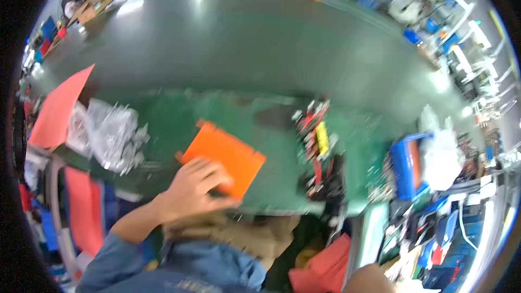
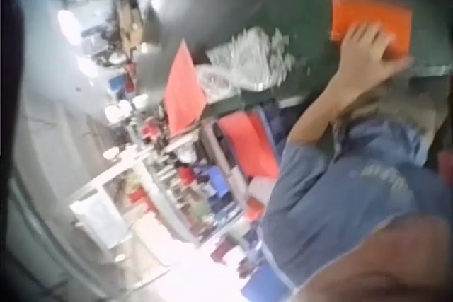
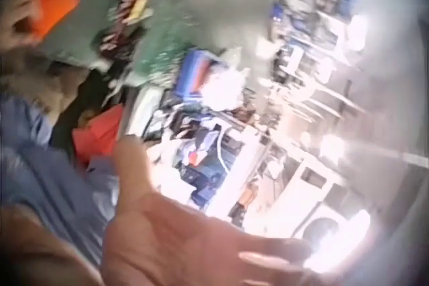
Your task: Assemble electronic components by installing a printed circuit board into a plastic housing and securing it with screws.
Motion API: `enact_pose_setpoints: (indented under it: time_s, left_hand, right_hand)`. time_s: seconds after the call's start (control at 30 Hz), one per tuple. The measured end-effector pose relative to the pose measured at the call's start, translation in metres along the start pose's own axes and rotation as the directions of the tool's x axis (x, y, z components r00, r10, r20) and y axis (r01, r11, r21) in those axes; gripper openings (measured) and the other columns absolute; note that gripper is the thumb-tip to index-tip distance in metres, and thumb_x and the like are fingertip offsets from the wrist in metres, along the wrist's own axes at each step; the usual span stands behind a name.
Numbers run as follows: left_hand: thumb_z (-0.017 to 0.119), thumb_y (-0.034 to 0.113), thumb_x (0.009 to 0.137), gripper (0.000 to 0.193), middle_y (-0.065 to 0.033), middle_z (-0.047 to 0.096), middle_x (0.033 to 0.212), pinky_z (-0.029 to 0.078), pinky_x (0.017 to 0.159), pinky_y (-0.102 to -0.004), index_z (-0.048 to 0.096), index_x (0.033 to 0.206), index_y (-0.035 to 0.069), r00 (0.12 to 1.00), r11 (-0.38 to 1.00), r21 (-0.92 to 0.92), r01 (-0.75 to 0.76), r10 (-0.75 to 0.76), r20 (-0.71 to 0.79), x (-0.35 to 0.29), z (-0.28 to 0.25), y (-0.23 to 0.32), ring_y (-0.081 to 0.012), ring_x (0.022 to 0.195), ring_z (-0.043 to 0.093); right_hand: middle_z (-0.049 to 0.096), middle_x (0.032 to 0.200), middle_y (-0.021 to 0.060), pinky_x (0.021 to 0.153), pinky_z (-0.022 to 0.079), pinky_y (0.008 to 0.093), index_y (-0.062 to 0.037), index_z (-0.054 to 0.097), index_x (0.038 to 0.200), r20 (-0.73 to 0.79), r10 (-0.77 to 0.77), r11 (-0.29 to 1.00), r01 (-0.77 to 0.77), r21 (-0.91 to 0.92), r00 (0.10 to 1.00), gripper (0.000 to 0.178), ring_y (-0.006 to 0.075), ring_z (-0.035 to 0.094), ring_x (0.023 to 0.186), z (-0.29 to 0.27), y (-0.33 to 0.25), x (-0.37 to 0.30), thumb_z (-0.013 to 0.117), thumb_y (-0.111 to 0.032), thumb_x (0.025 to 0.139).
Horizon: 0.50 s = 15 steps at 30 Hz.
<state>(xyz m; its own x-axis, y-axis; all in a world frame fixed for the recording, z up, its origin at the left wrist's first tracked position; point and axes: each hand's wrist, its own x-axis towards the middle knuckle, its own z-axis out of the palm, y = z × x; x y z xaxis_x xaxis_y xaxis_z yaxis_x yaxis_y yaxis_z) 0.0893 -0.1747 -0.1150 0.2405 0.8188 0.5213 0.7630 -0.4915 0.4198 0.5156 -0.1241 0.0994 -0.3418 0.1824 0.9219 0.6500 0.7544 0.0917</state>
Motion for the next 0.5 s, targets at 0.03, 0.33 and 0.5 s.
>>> enact_pose_setpoints:
  time_s: [0.03,0.33,0.5]
  left_hand:
    - [0.088,0.042,0.076,0.04,-0.0042,0.065,0.089,0.05,0.078,-0.0392,0.066,0.087,0.011,1.0,0.999,0.041,-0.009,0.008,0.02,0.0,-0.002,-0.001,-0.0272,0.087,0.065]
    - [0.082,0.021,0.086,0.022,-0.0094,0.061,0.079,0.046,0.059,-0.0338,0.063,0.085,0.009,0.984,0.965,-0.196,0.176,-0.17,0.047,0.025,-0.022,-0.014,-0.0229,0.064,0.057]
    - [0.066,0.025,0.103,0.022,0.0059,0.053,0.079,0.035,0.061,-0.0235,0.064,0.094,0.005,0.896,0.692,-0.595,0.409,-0.429,0.116,0.074,-0.04,-0.036,-0.0033,0.07,0.044]
  right_hand:
    - [0.043,0.15,0.0294,0.108,0.046,0.0476,0.0056,0.029,0.157,-0.025,-0.029,0.999,0.029,-0.019,0.999,0.113,0.0391,0.048,0.136,0.01,0.008,0.009,0.041,-0.085,0.09]
    - [0.055,0.139,0.023,0.107,0.045,0.0447,0.0072,0.041,0.15,0.283,0.436,0.848,-0.495,0.187,0.854,0.113,0.0329,0.056,0.127,0.034,-0.025,-0.058,0.052,-0.084,0.085]
    - [0.062,0.133,0.0194,0.107,0.045,0.0432,0.008,0.047,0.146,0.395,0.523,0.69,-0.647,0.323,0.755,0.113,0.0294,0.06,0.122,0.16,-0.078,-0.052,0.059,-0.084,0.082]
